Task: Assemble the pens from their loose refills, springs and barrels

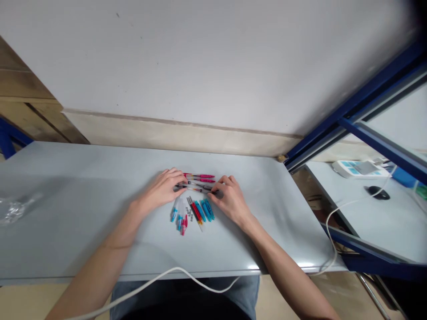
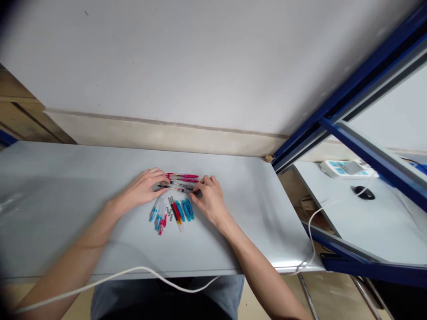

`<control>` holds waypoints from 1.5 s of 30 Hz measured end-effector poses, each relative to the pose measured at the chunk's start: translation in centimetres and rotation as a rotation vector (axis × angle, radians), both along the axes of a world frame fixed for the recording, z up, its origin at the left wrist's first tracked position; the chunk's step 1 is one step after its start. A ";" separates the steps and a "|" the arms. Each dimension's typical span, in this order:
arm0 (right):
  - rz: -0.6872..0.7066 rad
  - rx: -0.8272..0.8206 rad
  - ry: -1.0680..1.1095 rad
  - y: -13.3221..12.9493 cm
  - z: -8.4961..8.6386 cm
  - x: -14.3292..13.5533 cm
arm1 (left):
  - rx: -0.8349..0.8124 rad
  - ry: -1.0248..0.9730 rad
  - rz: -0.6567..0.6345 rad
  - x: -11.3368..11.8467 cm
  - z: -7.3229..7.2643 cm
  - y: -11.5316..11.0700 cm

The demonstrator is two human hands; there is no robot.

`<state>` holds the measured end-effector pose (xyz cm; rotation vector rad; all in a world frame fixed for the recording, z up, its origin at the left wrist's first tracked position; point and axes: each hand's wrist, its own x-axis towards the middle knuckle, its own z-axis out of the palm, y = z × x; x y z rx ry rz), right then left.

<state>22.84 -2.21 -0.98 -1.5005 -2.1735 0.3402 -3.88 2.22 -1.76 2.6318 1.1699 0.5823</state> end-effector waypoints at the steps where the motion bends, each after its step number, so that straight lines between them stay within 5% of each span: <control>1: -0.013 -0.001 -0.013 0.1 0.0 0.0 | -0.005 -0.004 0.000 0.0 0.1 0.0; 12: -0.046 0.043 -0.058 0.2 -0.6 -0.4 | -0.026 -0.050 0.032 0.4 0.3 0.0; 18: 0.089 0.074 0.066 -0.7 -0.3 -1.3 | -0.152 0.033 0.390 0.3 2.4 -3.0; 26: 0.224 0.011 0.137 -1.2 -0.3 -2.1 | -0.264 0.216 0.411 0.3 1.2 -7.4; 45: 0.185 0.013 0.147 -1.0 -0.2 -1.4 | -0.106 0.100 0.429 1.0 0.3 -8.1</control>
